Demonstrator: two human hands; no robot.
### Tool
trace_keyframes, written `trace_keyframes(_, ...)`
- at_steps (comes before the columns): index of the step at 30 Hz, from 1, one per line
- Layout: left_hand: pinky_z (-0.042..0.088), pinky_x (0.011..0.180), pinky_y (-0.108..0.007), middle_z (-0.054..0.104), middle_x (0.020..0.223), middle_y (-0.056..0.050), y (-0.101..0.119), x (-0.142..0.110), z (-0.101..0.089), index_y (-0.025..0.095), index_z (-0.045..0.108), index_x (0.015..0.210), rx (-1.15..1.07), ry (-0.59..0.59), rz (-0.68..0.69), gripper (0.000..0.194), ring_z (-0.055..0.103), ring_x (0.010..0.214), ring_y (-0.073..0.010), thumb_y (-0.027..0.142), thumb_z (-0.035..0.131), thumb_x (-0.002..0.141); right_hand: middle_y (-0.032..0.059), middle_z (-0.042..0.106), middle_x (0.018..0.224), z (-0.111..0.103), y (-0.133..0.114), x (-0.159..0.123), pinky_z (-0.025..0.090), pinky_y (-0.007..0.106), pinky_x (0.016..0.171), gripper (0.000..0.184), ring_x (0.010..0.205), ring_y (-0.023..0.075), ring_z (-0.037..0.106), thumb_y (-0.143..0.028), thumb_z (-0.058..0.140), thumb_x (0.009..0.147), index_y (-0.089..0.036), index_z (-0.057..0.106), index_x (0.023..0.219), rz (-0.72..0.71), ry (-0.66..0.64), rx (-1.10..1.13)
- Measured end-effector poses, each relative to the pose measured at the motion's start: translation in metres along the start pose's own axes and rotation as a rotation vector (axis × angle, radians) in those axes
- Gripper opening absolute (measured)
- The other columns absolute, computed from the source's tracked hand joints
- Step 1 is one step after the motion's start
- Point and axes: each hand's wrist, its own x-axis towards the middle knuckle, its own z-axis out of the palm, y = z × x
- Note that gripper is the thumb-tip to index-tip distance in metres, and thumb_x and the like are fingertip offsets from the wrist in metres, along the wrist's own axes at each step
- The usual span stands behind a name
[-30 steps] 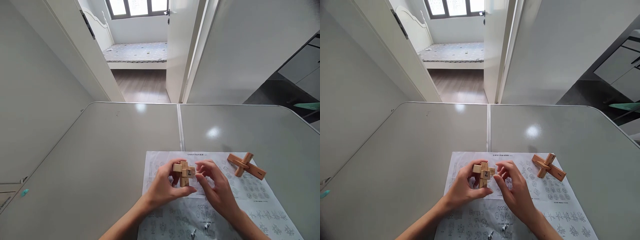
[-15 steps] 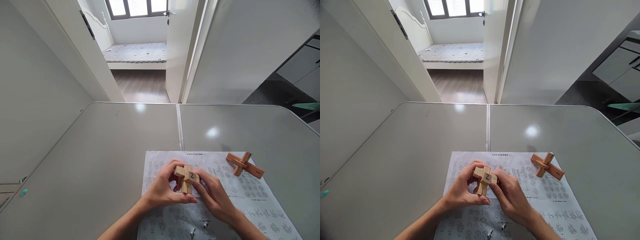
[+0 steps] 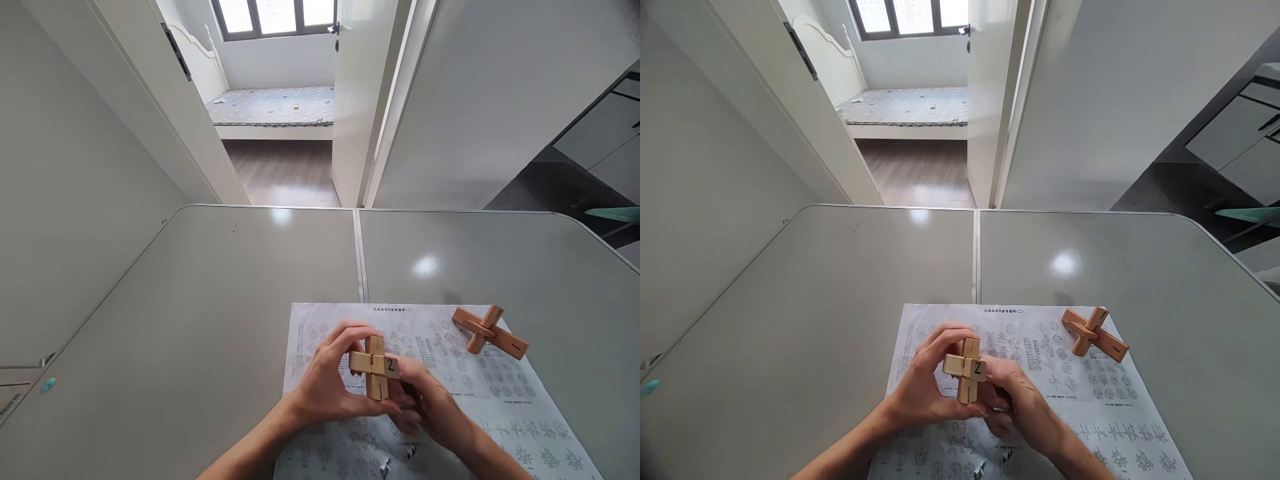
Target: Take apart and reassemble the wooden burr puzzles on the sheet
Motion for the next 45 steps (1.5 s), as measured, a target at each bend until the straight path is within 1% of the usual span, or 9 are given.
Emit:
trace_keyframes(3,0.058,0.094,-0.04,0.065,0.125,-0.011,-0.001,-0.002,0.001,0.027,0.06,0.134,0.03,-0.002,0.014,0.077,0.065,0.109,-0.0274,0.041,0.097,0.068,-0.0096,0.031,0.059,-0.001,0.001,0.002,0.034,0.018,0.037,0.056,0.043,0.0054,0.022,-0.067,0.062,0.095,-0.023,0.041,0.068,0.048,-0.05,0.073)
trace_keyframes(7,0.059,0.084,-0.035,0.058,0.139,-0.014,-0.003,-0.004,0.001,0.03,0.053,0.146,0.029,-0.008,-0.05,0.075,0.065,0.111,-0.0266,0.043,0.088,0.081,-0.0082,0.038,0.06,-0.004,0.001,0.005,0.048,0.021,0.038,0.051,0.043,0.0074,0.035,-0.065,0.062,0.098,-0.021,0.051,0.074,-0.057,0.016,0.028)
trace_keyframes(12,0.058,0.074,-0.031,0.034,0.162,-0.017,-0.003,0.0,0.0,0.033,0.034,0.16,-0.048,0.152,-0.19,0.074,0.066,0.1,-0.0186,0.044,0.072,0.096,-0.0073,0.043,0.062,-0.011,-0.009,0.013,0.04,0.015,0.033,0.046,0.043,0.0059,0.031,-0.061,0.062,0.1,-0.019,0.059,0.083,-0.114,0.146,0.182)
trace_keyframes(16,0.058,0.079,-0.033,0.048,0.15,-0.016,0.0,0.004,-0.002,0.027,0.044,0.151,-0.052,0.243,-0.329,0.053,0.067,0.1,-0.0188,0.049,0.057,0.105,-0.0079,0.047,0.071,-0.016,-0.018,0.018,0.03,0.011,0.029,0.035,0.04,0.0032,0.022,-0.055,0.067,0.099,-0.022,0.059,0.094,-0.144,0.269,0.347)
trace_keyframes(20,0.057,0.08,-0.034,0.062,0.127,-0.012,0.001,0.006,-0.003,0.023,0.048,0.144,-0.049,0.26,-0.405,0.05,0.068,0.097,-0.0198,0.053,0.055,0.105,-0.0084,0.049,0.072,-0.024,-0.023,0.021,0.032,0.009,0.028,0.036,0.041,0.0023,0.026,-0.052,0.079,0.092,-0.022,0.059,0.094,-0.246,0.339,0.404)
trace_keyframes(25,0.055,0.077,-0.033,0.064,0.114,-0.011,0.0,0.007,-0.004,0.022,0.049,0.139,-0.031,0.259,-0.429,0.046,0.066,0.092,-0.0197,0.053,0.051,0.106,-0.0092,0.048,0.07,-0.038,-0.027,0.023,0.037,0.007,0.028,0.035,0.042,0.002,0.031,-0.042,0.086,0.088,-0.02,0.059,0.094,-0.358,0.433,0.525)
trace_keyframes(31,0.054,0.075,-0.033,0.064,0.109,-0.009,-0.001,0.007,-0.005,0.022,0.051,0.136,0.018,0.246,-0.431,0.042,0.067,0.089,-0.0203,0.05,0.052,0.105,-0.0092,0.048,0.071,-0.05,-0.03,0.023,0.04,0.008,0.028,0.025,0.041,0.0025,0.031,-0.035,0.078,0.096,-0.021,0.057,0.099,-0.428,0.409,0.615)
trace_keyframes(40,0.055,0.075,-0.036,0.067,0.1,-0.007,-0.005,0.006,-0.005,0.024,0.052,0.133,0.044,0.236,-0.415,0.038,0.067,0.085,-0.0227,0.048,0.053,0.104,-0.009,0.048,0.07,-0.055,-0.028,0.024,0.036,0.009,0.027,0.033,0.04,0.0034,0.031,-0.046,0.08,0.092,-0.023,0.058,0.1,-0.387,0.442,0.591)
trace_keyframes(45,0.056,0.074,-0.037,0.07,0.1,-0.007,-0.003,0.007,-0.007,0.024,0.055,0.131,0.075,0.227,-0.405,0.036,0.068,0.082,-0.0231,0.047,0.054,0.103,-0.0098,0.047,0.067,-0.043,-0.026,0.026,0.029,0.01,0.027,0.039,0.039,0.0025,0.026,-0.054,0.083,0.087,-0.024,0.059,0.095,-0.302,0.444,0.433)
